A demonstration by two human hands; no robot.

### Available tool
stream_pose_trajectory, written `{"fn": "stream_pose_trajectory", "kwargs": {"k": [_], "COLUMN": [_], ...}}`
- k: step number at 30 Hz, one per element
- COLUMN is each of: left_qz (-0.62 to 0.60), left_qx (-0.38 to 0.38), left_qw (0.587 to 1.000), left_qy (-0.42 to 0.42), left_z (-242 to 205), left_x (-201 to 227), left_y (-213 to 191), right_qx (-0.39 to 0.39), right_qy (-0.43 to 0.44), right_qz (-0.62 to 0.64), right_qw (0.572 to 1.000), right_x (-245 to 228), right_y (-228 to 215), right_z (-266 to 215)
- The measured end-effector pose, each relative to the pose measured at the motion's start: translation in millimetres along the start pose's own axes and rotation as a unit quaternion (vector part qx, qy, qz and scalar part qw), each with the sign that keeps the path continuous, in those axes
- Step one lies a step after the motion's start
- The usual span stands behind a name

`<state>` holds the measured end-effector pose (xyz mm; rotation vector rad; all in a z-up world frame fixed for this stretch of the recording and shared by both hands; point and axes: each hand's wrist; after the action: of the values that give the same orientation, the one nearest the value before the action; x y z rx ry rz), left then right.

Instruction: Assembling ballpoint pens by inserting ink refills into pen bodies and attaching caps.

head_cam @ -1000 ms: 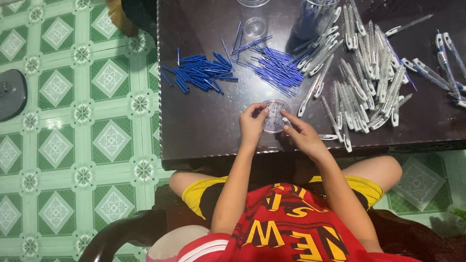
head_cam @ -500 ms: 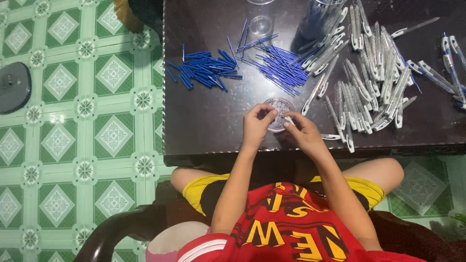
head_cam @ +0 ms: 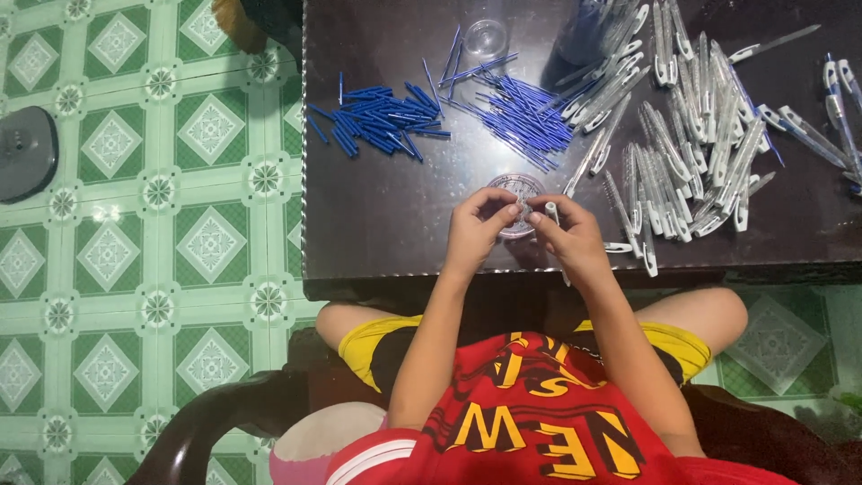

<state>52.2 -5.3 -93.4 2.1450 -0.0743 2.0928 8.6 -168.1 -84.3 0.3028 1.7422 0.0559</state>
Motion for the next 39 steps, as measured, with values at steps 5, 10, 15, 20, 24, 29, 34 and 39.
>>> {"fn": "stream_pose_trajectory", "kwargs": {"k": [5,10,15,20,24,29,34,39], "left_qz": [0.005,0.105,0.204,0.316,0.384,0.294,0.252,0.211], "left_qx": [-0.002,-0.044,-0.057,-0.055,-0.039,-0.039,-0.011,0.009], "left_qw": [1.000,0.990,0.963,0.920,0.880,0.926,0.958,0.977], "left_qy": [0.004,0.078,0.165,0.227,0.277,0.232,0.133,-0.009], "left_z": [-2,-5,-6,-15,-22,-31,-37,-29], "left_x": [6,18,23,34,-7,-21,-23,-48], "left_y": [-7,-8,-5,-3,6,10,14,18], "right_qx": [-0.063,-0.079,-0.083,-0.118,-0.109,-0.044,-0.048,-0.043], "right_qy": [-0.052,-0.101,-0.118,-0.136,-0.127,-0.122,-0.092,-0.031], "right_qz": [-0.107,-0.173,-0.203,-0.242,-0.237,-0.250,-0.229,-0.195], "right_qw": [0.991,0.976,0.968,0.953,0.957,0.960,0.968,0.979], "right_x": [-17,-5,-2,-8,-1,11,24,32], "right_y": [0,-8,-10,-11,-15,-20,-22,-25], "right_z": [1,1,0,-5,-15,-29,-24,-17]}}
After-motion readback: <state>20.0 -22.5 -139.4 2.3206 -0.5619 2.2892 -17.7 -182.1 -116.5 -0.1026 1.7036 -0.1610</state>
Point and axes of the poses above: each hand's wrist, its own z-axis towards the middle knuckle, its own y-axis out of the palm, x = y × z, and after that the axes turned 10 degrees about z, right-handed
